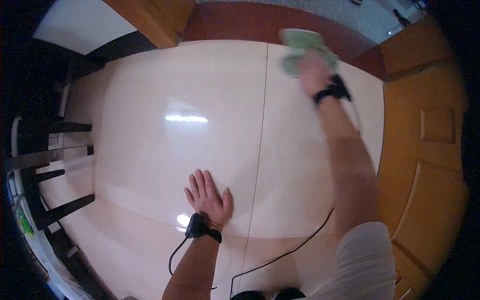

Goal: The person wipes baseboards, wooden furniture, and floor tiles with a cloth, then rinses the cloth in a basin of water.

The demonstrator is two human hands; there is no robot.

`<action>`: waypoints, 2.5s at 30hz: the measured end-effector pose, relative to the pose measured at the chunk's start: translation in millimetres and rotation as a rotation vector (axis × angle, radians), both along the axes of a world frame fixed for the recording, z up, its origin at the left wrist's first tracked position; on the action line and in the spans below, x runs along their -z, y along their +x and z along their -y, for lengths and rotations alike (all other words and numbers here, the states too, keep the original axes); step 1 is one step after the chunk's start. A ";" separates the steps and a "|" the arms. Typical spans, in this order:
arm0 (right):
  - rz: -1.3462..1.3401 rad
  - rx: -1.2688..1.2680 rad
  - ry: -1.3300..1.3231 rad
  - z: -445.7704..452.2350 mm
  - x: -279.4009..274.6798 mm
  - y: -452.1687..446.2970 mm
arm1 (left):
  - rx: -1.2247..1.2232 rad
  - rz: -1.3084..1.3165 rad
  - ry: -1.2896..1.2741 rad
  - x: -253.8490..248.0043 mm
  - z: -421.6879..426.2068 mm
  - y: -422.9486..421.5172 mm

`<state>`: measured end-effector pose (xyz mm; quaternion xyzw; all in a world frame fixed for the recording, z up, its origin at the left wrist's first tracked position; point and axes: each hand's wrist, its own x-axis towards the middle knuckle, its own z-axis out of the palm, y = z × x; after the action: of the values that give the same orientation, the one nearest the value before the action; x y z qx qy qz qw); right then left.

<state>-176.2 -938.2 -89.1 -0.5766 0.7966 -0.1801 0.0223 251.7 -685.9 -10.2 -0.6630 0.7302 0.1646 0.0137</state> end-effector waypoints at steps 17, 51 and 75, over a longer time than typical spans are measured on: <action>-0.055 -0.496 0.163 -33.4 -47.9 284.0 | 0.014 0.014 -0.027 4.1 -8.5 3.8; -0.271 0.476 0.378 -362.9 -51.7 22.7 | 0.038 0.046 0.009 5.3 -11.0 -1.0; -0.303 -0.199 0.198 -171.7 -48.7 249.0 | -0.020 -0.212 0.080 25.6 -5.9 15.7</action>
<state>72.8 -766.5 -40.4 -0.6678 0.7439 -0.0091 -0.0237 267.4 -680.0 -35.8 -0.6482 0.7136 0.2627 -0.0389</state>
